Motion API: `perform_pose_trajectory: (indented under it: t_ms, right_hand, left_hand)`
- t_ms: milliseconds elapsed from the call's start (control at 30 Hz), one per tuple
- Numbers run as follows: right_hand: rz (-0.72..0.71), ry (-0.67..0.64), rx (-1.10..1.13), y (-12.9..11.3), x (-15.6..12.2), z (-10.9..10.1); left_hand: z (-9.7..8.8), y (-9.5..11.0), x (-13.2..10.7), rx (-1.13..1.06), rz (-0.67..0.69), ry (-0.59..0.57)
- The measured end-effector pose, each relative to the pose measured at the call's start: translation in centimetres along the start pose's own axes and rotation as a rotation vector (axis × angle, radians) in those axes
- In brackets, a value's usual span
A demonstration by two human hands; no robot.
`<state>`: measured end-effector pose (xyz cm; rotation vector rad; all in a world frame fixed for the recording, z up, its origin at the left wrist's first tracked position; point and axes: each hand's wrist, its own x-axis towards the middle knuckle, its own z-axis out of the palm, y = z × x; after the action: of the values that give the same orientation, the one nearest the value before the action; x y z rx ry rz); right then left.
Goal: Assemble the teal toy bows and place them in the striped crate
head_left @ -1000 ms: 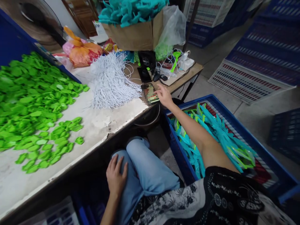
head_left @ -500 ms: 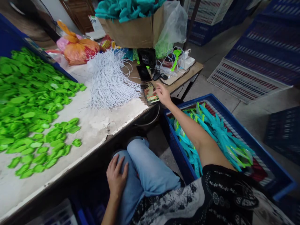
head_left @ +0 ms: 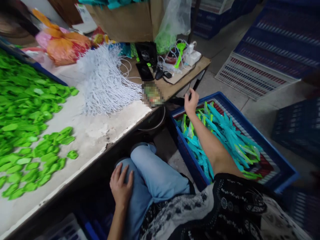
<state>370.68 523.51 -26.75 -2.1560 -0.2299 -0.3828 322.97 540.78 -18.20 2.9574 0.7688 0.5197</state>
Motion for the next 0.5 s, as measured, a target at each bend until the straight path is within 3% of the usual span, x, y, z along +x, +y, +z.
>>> perform_pose_trajectory:
  t_ms: [67,133,200,267,367,500]
  right_hand:
    - [0.195,-0.107,-0.198,5.5,-3.7,-3.5]
    - [0.427,-0.300,-0.420,10.5,-8.6,-7.5]
    - [0.587,-0.482,-0.557,14.0,-14.1,-11.4]
    - [0.649,-0.598,-0.609,16.0,-19.5,-14.3]
    - [0.682,-0.692,-0.684,17.4,-25.3,-16.4]
    - [0.719,-0.704,-0.782,19.4,-26.7,-16.6]
  left_hand:
    - [0.0,-0.2,-0.1,-0.005,0.011,0.009]
    - [0.1,-0.5,-0.2,-0.021,0.026,0.009]
    - [0.3,-0.8,-0.3,-0.037,0.038,0.001]
    - [0.4,-0.9,-0.4,-0.044,0.035,-0.007]
    - [0.4,-0.6,-0.4,-0.036,0.010,-0.023]
    - [0.3,-0.3,-0.3,-0.023,-0.032,-0.052]
